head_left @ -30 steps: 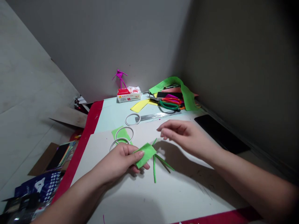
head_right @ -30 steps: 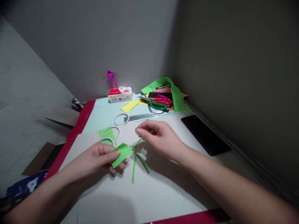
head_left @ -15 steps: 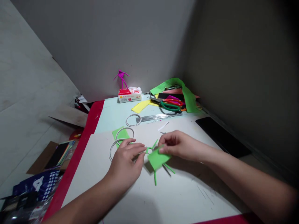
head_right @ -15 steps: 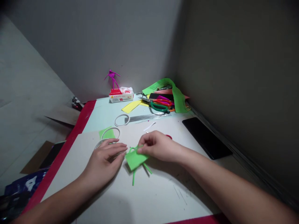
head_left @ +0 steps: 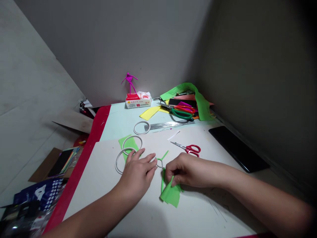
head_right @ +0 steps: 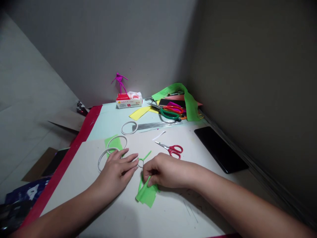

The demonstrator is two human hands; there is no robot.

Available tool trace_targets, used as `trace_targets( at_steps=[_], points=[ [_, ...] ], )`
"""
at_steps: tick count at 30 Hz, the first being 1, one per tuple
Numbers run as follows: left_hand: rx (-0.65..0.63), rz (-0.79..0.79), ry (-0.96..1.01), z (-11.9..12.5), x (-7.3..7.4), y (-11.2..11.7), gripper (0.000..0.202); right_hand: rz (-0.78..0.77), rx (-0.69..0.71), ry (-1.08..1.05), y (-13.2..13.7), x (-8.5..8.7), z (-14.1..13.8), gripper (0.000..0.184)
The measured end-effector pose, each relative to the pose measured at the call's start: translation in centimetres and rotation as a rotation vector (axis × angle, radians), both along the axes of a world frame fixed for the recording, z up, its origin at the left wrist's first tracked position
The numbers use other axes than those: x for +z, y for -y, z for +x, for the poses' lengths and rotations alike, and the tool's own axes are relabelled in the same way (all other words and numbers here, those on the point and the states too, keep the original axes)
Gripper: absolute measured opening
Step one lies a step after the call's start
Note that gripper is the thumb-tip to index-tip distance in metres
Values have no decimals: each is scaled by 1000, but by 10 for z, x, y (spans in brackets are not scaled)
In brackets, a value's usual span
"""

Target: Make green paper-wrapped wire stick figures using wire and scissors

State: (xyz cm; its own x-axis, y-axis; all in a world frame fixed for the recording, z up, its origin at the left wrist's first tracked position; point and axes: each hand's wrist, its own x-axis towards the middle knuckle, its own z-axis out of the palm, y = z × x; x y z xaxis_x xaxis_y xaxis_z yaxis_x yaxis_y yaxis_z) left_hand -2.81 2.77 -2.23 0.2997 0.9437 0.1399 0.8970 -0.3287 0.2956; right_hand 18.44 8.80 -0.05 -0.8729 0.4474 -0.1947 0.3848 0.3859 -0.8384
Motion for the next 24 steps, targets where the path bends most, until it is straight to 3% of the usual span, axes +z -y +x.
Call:
trace_targets(
  at_steps=[7,11,19,22,24],
  points=[
    [-17,-40,-14,1,2,0,30,-147,67,-58,-5,13,7,11],
    [-13,-68,8,2,5,2,32,-193,135,-32,-5,9,8,15],
    [0,-129,-17,5,13,3,45,-165,132,-23,-3,4,6,8],
    [-10,-133,-15,3,13,3,47,-421,28,-118,-5,7,4,13],
    [-15,-128,-4,2,12,3,46,-535,-175,-206,-6,6,1,22]
  ],
)
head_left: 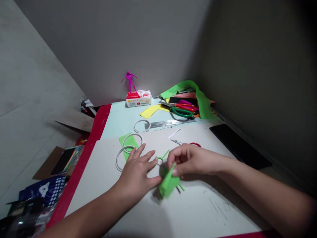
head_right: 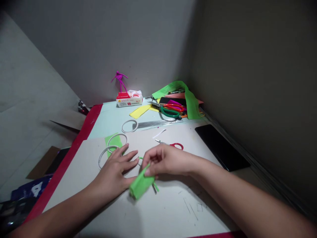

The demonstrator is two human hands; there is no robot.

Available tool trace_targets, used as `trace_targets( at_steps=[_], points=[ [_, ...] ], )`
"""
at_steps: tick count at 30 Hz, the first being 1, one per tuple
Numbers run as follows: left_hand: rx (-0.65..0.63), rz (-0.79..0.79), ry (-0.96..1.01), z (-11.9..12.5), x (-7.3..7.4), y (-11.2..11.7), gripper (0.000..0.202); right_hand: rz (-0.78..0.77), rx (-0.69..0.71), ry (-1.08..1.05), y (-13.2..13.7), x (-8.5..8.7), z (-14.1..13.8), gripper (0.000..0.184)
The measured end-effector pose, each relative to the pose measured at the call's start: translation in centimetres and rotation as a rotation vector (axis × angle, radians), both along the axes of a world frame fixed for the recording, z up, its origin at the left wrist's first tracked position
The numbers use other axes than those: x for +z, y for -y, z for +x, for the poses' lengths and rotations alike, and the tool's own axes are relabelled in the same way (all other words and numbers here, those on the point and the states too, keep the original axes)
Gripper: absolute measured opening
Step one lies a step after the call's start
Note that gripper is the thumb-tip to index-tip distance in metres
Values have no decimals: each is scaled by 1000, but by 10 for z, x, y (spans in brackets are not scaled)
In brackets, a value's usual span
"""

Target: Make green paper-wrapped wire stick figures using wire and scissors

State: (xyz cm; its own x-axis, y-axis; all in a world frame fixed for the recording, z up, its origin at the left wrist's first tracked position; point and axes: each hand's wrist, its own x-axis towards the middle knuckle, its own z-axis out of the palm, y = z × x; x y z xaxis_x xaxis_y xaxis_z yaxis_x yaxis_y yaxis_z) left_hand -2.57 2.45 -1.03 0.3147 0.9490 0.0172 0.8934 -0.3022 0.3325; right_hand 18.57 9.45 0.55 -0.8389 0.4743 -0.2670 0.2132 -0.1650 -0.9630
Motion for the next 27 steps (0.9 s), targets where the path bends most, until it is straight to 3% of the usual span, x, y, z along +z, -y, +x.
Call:
trace_targets(
  at_steps=[3,5,9,12,23,27],
  points=[
    [-15,8,25,-1,-1,0,38,40,-281,16,-1,-7,-6,27],
    [-19,18,47,0,-2,0,39,100,-330,54,0,-13,-10,25],
    [3,26,74,0,-4,0,67,253,-373,108,7,-21,-17,15],
    [16,35,81,0,-5,1,74,362,-408,149,11,-23,-20,19],
    [-4,114,62,-2,-3,3,65,472,-349,252,9,-20,-20,16],
    [4,173,69,-1,-4,5,46,557,-348,290,11,-21,-21,15]
  ],
)
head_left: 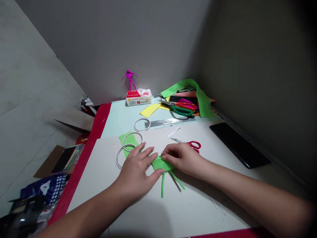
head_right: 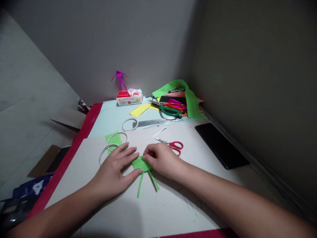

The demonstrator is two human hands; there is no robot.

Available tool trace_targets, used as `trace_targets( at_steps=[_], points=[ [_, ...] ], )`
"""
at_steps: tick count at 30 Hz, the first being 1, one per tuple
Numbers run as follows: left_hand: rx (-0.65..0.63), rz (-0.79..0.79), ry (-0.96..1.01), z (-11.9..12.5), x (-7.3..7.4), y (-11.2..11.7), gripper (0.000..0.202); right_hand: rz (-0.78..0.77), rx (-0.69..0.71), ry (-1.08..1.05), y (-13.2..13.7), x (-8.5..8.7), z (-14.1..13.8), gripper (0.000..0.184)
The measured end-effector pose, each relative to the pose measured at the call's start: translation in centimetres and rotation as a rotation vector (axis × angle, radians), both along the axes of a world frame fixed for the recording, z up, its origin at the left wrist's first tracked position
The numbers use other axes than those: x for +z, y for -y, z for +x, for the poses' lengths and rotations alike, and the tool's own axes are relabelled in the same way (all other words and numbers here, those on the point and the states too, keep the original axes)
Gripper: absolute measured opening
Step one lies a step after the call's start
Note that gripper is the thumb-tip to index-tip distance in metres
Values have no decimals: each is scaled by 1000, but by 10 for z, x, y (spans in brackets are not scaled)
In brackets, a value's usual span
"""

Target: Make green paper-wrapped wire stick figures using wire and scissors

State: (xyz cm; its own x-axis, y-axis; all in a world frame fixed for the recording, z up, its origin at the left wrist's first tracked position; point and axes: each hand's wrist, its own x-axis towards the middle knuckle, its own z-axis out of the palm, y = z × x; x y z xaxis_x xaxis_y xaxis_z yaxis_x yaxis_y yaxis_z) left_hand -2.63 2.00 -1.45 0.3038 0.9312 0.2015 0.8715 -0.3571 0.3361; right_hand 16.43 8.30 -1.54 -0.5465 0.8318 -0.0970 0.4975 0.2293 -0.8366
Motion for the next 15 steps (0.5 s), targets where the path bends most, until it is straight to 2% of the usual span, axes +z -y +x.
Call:
trace_targets(
  at_steps=[3,8,15],
  points=[
    [-11,48,-19,0,-2,1,36,76,9,31,3,0,-1,14],
    [-25,154,-26,-1,-5,3,33,169,31,63,5,0,-2,10],
    [-66,222,-57,0,1,7,29,236,48,89,5,-1,-3,12]
  ],
)
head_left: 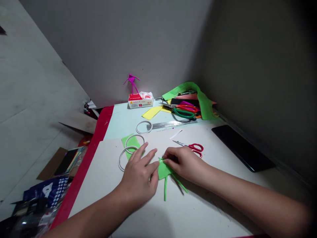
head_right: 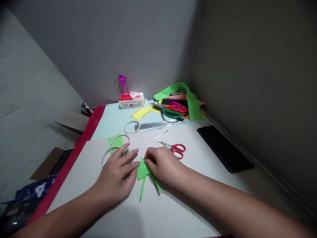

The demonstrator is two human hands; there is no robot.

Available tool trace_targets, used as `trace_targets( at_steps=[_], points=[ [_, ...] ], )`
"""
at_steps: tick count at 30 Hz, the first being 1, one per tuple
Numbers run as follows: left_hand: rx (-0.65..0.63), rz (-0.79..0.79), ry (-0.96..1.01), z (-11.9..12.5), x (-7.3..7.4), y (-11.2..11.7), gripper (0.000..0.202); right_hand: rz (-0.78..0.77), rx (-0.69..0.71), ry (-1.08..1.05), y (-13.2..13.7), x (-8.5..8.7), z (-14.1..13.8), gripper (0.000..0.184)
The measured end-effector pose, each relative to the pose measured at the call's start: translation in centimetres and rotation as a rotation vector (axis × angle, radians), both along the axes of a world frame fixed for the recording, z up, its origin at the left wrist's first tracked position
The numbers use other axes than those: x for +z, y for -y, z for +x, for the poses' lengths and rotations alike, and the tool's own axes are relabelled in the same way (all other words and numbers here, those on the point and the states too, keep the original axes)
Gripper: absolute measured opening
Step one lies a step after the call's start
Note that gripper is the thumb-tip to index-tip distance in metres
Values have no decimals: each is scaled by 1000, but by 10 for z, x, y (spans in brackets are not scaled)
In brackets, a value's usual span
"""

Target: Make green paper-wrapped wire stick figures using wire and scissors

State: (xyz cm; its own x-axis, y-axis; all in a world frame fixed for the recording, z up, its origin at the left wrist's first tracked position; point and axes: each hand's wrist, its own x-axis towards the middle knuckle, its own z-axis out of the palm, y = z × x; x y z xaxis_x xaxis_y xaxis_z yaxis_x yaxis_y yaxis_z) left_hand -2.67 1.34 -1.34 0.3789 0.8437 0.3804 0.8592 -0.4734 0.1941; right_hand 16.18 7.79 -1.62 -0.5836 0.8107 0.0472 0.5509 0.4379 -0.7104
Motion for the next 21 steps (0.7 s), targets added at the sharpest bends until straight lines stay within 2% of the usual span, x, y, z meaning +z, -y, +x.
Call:
trace_targets(
  at_steps=[5,10,16,18,21],
  points=[
    [-19,11,-30,1,1,2,28,49,6,-2,1,0,-1,14],
    [14,18,18,2,3,0,30,80,23,-32,1,3,2,13],
    [24,-50,126,2,17,1,20,142,158,-201,7,16,6,11],
    [20,-93,175,2,21,1,21,82,128,-266,8,17,6,11],
    [58,-178,245,1,26,2,21,-177,44,-330,7,18,5,13]
  ],
)
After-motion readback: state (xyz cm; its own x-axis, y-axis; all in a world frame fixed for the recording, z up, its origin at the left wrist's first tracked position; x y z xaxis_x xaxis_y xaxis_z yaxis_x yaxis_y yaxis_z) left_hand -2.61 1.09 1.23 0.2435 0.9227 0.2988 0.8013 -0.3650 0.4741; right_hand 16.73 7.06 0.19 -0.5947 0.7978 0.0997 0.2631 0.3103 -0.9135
